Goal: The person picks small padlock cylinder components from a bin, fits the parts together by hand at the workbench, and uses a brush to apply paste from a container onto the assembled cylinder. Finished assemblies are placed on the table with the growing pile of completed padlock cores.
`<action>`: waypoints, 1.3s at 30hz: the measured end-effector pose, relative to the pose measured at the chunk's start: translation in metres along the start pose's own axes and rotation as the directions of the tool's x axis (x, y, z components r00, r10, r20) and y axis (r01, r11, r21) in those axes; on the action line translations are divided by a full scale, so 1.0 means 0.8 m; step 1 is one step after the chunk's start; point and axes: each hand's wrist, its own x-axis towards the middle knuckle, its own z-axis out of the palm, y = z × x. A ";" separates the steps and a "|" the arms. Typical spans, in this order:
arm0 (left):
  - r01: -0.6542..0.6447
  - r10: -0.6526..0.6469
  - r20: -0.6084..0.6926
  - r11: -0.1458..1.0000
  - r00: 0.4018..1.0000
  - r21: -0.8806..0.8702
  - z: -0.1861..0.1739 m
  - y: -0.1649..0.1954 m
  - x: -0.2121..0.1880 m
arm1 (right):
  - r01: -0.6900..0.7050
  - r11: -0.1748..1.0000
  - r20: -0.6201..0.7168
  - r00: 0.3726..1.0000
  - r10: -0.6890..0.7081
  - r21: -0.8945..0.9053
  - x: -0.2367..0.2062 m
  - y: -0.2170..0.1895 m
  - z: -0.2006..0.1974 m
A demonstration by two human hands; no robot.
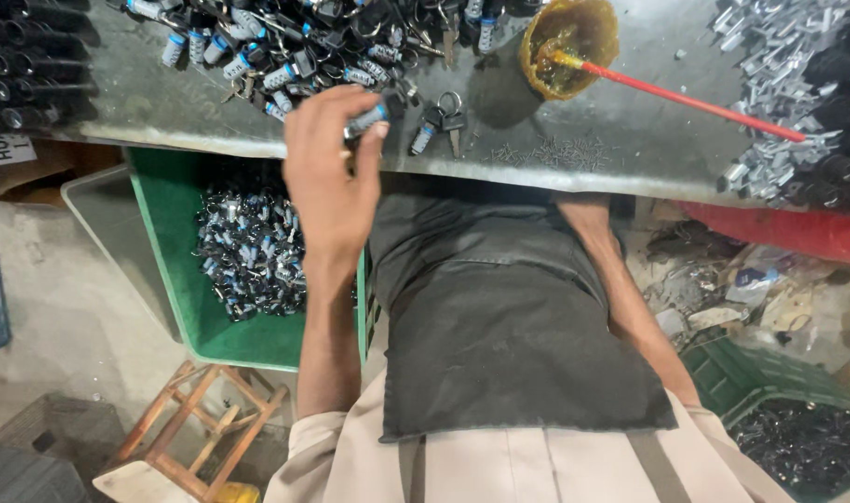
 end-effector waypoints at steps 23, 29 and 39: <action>0.507 -0.375 0.605 0.860 0.702 -0.055 0.055 0.020 -0.061 | -0.044 0.973 -0.003 0.999 0.045 0.227 -0.007 -0.010 -0.010; 0.390 -0.381 0.331 0.920 0.863 0.043 0.103 0.026 -0.034 | 0.032 0.995 -0.010 0.999 -0.032 0.091 0.001 -0.016 -0.015; 0.247 -0.227 0.238 0.968 0.944 -0.055 0.101 0.028 -0.036 | 0.028 0.998 -0.082 0.996 -0.032 -0.048 0.008 -0.043 -0.021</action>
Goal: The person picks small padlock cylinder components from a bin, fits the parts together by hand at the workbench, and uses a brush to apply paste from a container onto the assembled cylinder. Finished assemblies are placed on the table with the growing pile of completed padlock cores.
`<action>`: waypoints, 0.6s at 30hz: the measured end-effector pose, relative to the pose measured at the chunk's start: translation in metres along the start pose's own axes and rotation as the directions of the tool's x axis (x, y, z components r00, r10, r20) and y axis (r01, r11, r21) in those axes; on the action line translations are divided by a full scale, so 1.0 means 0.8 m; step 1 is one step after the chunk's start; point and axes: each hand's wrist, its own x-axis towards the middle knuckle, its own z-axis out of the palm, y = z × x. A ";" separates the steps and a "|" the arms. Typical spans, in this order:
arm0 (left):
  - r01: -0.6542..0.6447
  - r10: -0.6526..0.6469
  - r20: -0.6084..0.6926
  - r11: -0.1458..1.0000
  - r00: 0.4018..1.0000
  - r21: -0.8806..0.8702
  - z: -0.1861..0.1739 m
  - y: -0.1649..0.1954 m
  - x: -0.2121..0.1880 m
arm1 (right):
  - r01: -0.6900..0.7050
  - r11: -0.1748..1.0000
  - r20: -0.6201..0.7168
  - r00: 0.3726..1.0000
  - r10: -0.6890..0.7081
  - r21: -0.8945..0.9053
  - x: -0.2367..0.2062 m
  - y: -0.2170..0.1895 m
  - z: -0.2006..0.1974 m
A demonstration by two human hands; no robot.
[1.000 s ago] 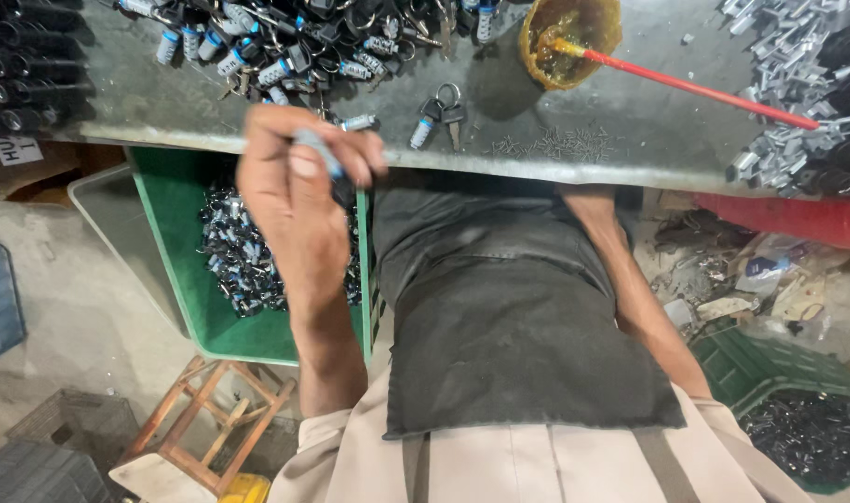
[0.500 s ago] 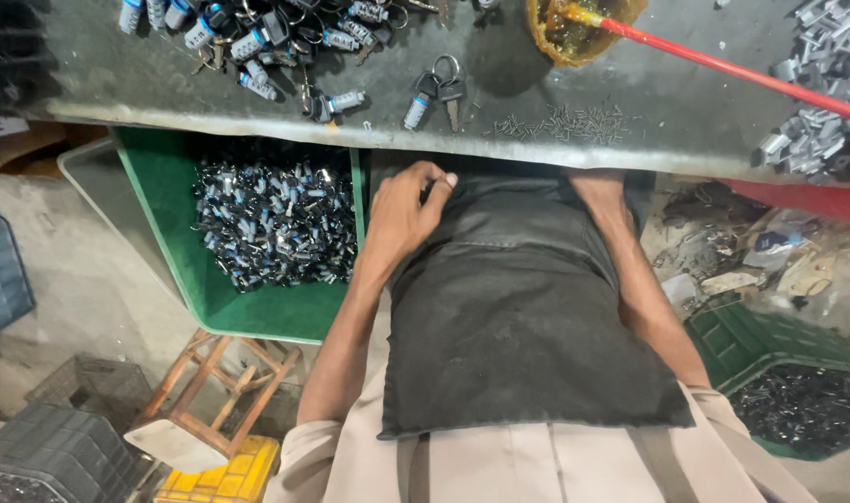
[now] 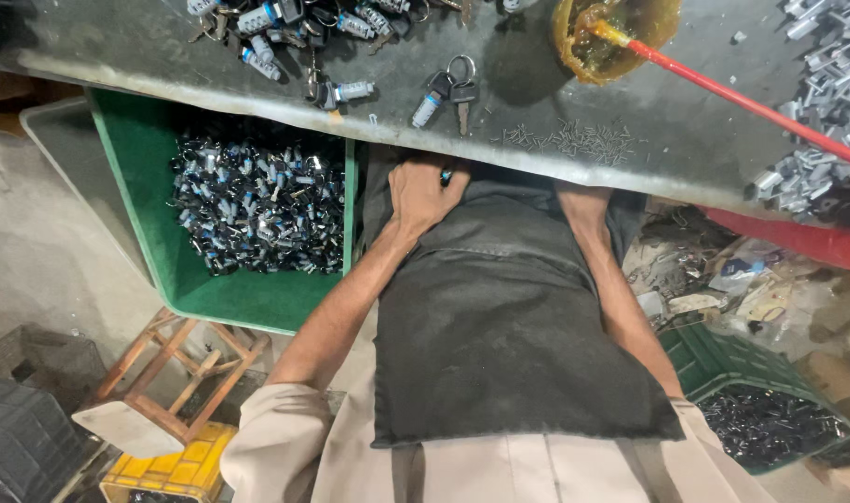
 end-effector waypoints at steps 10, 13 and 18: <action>0.021 -0.022 0.014 0.999 1.000 0.029 0.018 -0.021 -0.012 | -0.072 0.974 -0.026 0.997 0.079 0.214 -0.002 -0.005 0.001; 0.027 -0.029 0.036 0.998 0.999 0.064 0.022 -0.025 -0.013 | -0.079 0.953 -0.051 0.994 0.099 0.294 -0.003 -0.004 0.004; 0.011 -0.020 0.080 0.993 0.997 0.117 0.023 -0.027 -0.011 | -0.118 0.952 -0.085 0.985 0.147 0.282 -0.003 -0.002 0.008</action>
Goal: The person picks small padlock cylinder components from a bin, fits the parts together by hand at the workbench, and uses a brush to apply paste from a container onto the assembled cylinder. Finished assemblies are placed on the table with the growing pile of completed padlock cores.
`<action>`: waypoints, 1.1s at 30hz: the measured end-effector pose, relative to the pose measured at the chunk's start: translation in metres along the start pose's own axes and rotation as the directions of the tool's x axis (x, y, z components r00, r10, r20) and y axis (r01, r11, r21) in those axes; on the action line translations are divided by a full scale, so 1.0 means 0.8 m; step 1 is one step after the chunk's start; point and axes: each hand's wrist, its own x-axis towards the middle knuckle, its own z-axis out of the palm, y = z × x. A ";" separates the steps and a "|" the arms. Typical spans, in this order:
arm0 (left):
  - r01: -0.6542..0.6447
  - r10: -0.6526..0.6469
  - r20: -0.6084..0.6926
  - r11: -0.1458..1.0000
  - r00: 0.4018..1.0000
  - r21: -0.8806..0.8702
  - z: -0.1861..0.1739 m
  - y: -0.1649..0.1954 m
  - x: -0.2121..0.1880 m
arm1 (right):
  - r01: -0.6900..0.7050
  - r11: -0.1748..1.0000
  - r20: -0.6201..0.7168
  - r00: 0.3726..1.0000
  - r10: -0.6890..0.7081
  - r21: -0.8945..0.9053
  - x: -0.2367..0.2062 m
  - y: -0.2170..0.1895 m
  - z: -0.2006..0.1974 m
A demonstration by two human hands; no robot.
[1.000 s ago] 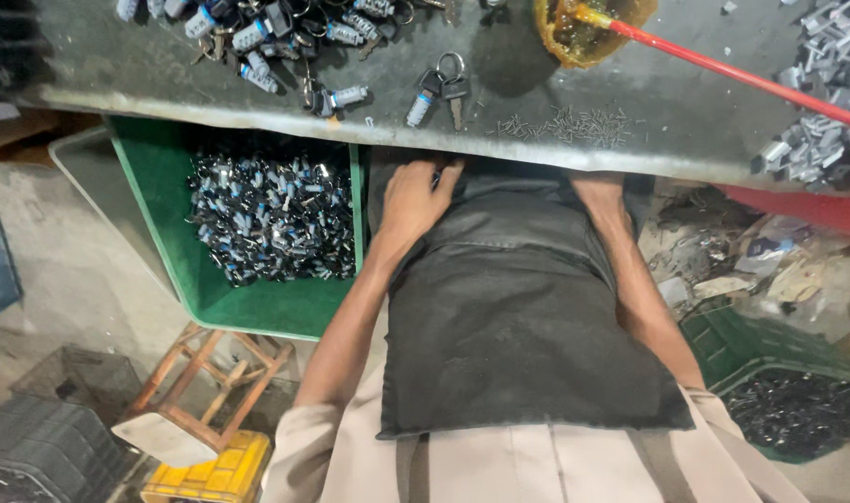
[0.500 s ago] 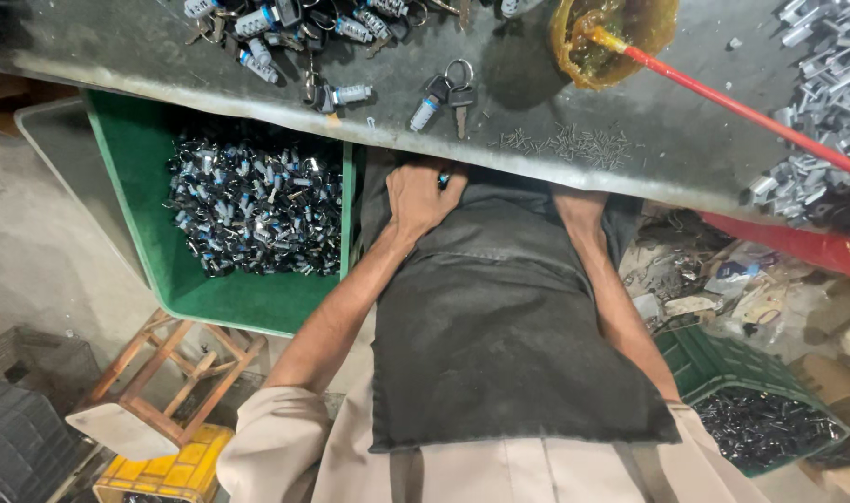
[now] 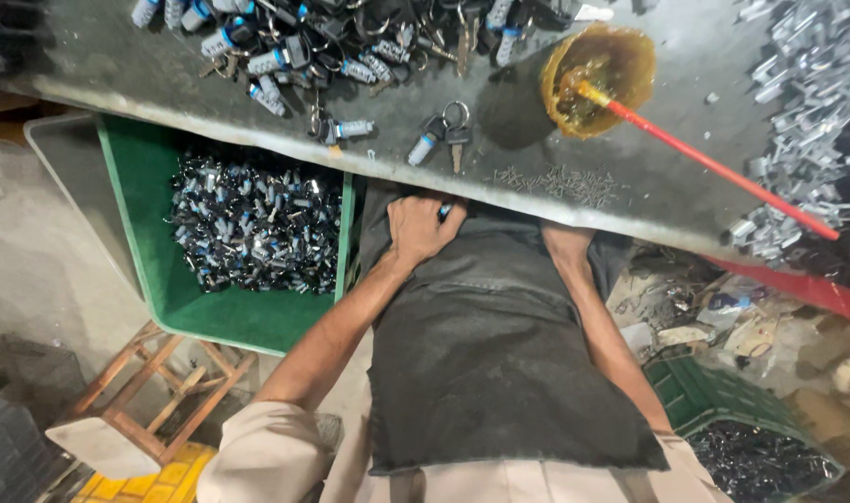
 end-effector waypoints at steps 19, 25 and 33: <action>-0.084 0.083 -0.031 0.995 0.996 -0.053 0.001 -0.009 -0.003 | 0.039 0.985 0.095 0.995 -0.023 -0.169 0.006 -0.012 0.003; -0.052 0.051 -0.023 0.998 0.998 -0.031 0.008 -0.017 -0.007 | 0.167 0.863 0.127 0.985 -0.120 -0.477 0.003 -0.007 0.005; 0.185 -0.162 0.104 0.940 0.981 -0.286 0.007 -0.033 -0.009 | -0.135 0.990 0.138 0.981 0.137 -0.026 -0.007 0.009 -0.013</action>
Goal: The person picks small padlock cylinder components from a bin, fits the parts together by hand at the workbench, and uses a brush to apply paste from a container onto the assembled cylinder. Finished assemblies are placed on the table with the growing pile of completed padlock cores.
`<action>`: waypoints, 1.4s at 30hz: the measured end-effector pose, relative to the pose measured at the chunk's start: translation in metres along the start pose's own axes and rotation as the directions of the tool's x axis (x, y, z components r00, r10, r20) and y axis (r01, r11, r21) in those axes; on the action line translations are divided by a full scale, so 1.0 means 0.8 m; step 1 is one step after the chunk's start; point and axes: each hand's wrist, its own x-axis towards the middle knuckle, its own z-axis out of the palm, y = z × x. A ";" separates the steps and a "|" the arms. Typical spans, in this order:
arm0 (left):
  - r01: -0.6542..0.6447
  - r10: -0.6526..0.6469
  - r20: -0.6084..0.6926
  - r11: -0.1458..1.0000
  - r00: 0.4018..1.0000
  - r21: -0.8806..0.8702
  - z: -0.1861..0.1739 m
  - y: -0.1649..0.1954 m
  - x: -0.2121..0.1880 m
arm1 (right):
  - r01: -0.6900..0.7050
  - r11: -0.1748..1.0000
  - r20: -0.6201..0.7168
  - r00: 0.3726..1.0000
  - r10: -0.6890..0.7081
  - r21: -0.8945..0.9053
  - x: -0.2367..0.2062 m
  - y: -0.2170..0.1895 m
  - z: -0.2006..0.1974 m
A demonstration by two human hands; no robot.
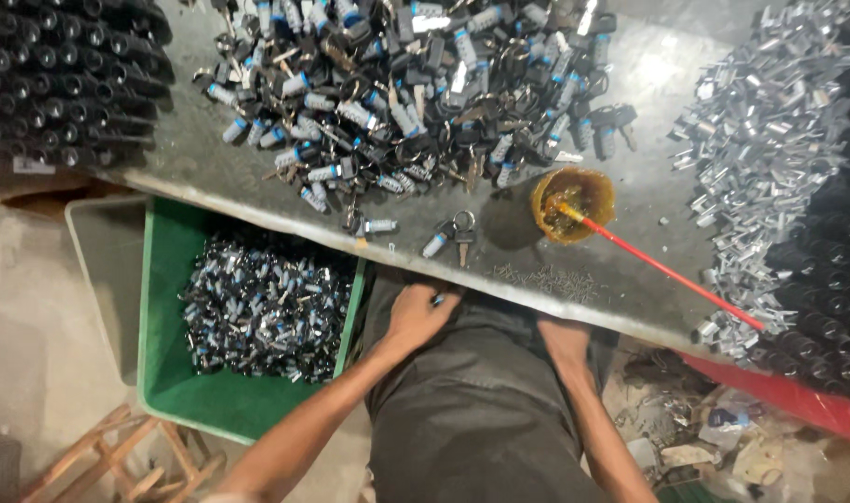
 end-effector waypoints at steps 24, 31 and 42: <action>0.634 -0.519 0.467 0.764 0.716 -0.123 0.014 -0.013 0.019 | -0.018 0.943 -0.153 0.986 0.073 0.332 -0.023 -0.004 0.018; 0.635 -0.507 0.497 0.764 0.704 -0.120 0.015 -0.013 0.022 | 0.026 0.983 -0.163 0.987 0.004 0.179 -0.025 0.004 0.022; 0.666 -0.542 0.512 0.742 0.667 -0.082 0.020 -0.021 0.026 | 0.045 0.993 -0.233 0.972 -0.019 0.107 -0.031 0.020 0.035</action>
